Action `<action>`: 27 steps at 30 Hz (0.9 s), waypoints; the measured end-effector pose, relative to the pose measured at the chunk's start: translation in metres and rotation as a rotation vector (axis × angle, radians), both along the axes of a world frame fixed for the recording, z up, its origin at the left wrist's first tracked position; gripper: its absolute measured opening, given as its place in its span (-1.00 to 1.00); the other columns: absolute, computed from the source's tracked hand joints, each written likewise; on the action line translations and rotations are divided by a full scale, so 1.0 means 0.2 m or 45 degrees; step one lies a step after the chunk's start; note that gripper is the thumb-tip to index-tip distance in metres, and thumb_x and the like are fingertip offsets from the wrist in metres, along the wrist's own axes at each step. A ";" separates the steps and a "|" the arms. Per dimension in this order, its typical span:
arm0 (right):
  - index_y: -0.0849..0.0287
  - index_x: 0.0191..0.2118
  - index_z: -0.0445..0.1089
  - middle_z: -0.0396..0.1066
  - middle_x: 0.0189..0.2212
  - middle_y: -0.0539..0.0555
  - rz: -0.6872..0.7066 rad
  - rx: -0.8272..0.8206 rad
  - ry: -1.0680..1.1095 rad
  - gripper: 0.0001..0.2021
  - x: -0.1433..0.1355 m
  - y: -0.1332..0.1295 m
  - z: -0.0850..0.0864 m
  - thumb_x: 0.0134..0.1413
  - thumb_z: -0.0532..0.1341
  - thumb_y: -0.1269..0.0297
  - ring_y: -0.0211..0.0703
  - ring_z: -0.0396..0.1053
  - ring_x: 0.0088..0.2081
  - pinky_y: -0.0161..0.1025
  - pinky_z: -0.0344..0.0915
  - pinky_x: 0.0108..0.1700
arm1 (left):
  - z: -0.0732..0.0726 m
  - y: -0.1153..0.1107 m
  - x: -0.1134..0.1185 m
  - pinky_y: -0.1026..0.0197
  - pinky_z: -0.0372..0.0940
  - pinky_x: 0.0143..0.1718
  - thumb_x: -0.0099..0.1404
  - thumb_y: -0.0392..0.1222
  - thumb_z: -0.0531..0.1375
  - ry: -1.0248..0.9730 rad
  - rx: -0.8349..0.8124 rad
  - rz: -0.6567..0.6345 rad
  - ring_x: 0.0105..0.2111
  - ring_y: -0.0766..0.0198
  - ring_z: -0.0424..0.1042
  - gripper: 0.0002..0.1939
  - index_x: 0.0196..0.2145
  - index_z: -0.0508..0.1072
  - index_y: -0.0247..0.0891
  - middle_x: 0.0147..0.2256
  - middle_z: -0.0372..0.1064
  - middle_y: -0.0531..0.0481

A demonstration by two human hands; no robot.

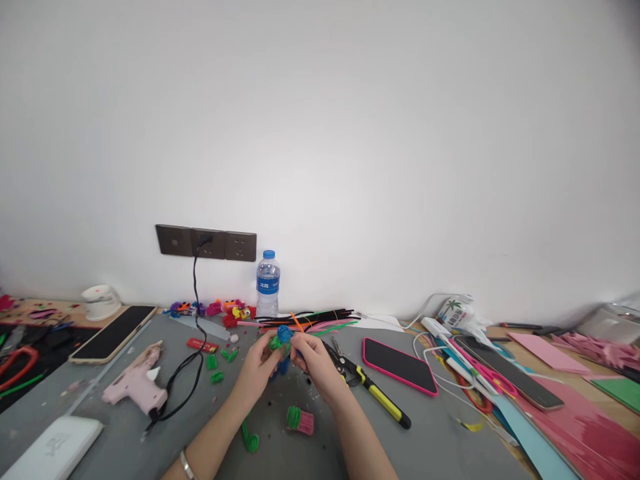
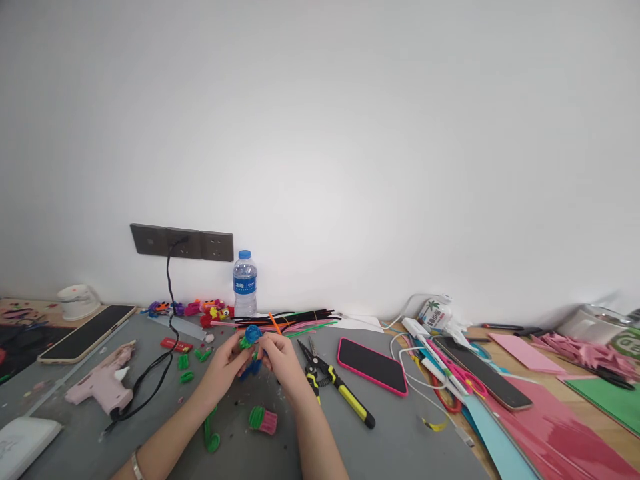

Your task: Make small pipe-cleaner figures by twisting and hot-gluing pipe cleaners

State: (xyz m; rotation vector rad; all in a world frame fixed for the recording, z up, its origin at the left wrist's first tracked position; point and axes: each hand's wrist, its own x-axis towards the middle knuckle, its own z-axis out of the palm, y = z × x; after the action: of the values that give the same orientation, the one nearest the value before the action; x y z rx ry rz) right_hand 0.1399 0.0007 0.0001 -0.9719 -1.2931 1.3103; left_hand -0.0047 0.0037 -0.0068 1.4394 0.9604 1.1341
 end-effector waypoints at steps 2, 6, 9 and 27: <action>0.16 -0.64 0.21 -0.02 -0.83 -0.19 -0.018 0.014 -0.027 -0.63 0.00 0.01 -0.01 0.06 0.12 0.06 -0.40 -0.13 -0.72 -0.35 -0.15 -0.59 | 0.01 0.00 0.00 0.30 0.11 -0.61 0.18 0.05 0.17 -0.011 0.010 0.046 -0.66 0.34 0.18 -0.66 -0.19 0.40 -0.24 -0.63 0.17 0.17; 0.15 -0.64 0.20 0.00 -0.83 -0.18 -0.074 0.051 -0.063 -0.62 0.00 0.03 -0.03 0.06 0.12 0.02 -0.39 -0.11 -0.73 -0.35 -0.16 -0.61 | 0.01 0.00 0.00 0.30 0.13 -0.55 0.15 -0.09 0.17 -0.043 -0.041 0.085 -0.61 0.31 0.21 -0.70 -0.15 0.36 -0.20 -0.64 0.17 0.19; 0.15 -0.63 0.20 -0.01 -0.82 -0.18 -0.104 0.084 -0.100 -0.60 0.01 0.03 -0.04 0.06 0.12 -0.03 -0.39 -0.11 -0.73 -0.34 -0.16 -0.61 | 0.00 0.01 0.00 0.33 0.10 -0.58 0.15 -0.08 0.17 -0.094 -0.121 0.047 -0.64 0.35 0.15 -0.76 -0.23 0.31 -0.17 -0.65 0.10 0.23; 0.16 -0.27 0.33 0.29 -0.45 -0.03 -0.046 0.275 -0.289 -0.78 0.02 -0.01 0.00 0.10 0.20 0.11 -0.24 0.23 -0.44 -0.32 0.17 -0.38 | -0.01 0.02 -0.04 0.32 0.08 -0.62 0.20 0.20 0.13 -0.019 -0.126 0.093 -0.67 0.37 0.06 -0.62 -0.41 0.31 -0.19 -0.68 -0.02 0.23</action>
State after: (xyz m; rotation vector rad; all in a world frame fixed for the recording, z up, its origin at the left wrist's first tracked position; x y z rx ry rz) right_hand 0.1437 -0.0019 0.0004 -1.0062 -1.5475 1.0294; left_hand -0.0117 0.0071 -0.0081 1.3244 1.0512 1.1327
